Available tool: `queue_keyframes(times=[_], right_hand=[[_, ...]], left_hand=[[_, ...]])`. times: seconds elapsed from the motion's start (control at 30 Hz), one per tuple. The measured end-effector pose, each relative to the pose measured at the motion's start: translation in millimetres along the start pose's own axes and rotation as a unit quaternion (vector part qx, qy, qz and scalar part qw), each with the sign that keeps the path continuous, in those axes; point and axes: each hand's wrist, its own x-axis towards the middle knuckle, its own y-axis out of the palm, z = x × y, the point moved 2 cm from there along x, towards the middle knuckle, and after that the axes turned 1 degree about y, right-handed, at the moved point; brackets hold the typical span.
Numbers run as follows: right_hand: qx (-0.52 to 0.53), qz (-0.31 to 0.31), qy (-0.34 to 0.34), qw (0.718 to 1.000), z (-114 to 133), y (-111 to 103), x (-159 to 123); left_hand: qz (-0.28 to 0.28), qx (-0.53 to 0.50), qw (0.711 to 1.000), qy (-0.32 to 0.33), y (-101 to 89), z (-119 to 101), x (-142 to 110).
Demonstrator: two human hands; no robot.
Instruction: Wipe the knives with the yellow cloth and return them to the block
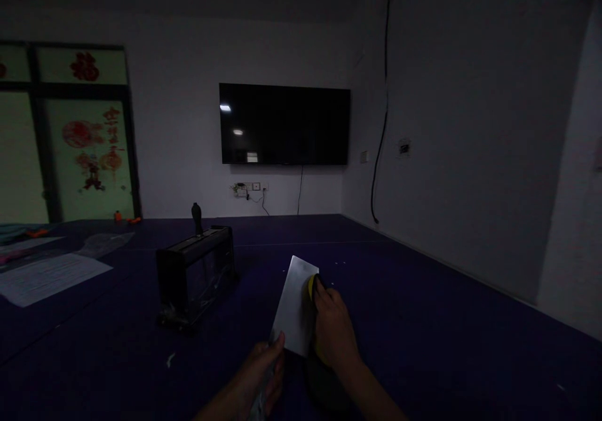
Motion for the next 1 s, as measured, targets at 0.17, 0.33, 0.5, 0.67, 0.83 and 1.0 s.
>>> queue_keyframes(times=[0.17, 0.33, 0.5, 0.67, 0.83, 1.0], right_hand=[[-0.001, -0.001, 0.002, 1.0, 0, -2, 0], [-0.03, -0.016, 0.011, 0.999, 0, -4, 1], [-0.006, -0.04, -0.013, 0.999, 0, -5, 2], [0.021, -0.06, -0.024, 0.998, 9, -11, 9], [0.029, -0.056, -0.019, 0.998, 10, -14, 14], [0.022, -0.074, -0.018, 0.997, -2, -16, 17]], left_hand=[[0.003, 0.006, 1.0, 0.001, -2.3, 1, 1], [0.005, 0.019, 1.0, 0.001, 0.5, -5, -5], [0.031, 0.059, 0.998, 0.0, 0.9, -2, -5], [0.029, 0.102, 0.994, -0.01, 2.1, -2, -6], [0.044, 0.124, 0.991, -0.022, 4.7, -5, -4], [0.017, 0.12, 0.993, -0.014, 6.5, -5, -6]])
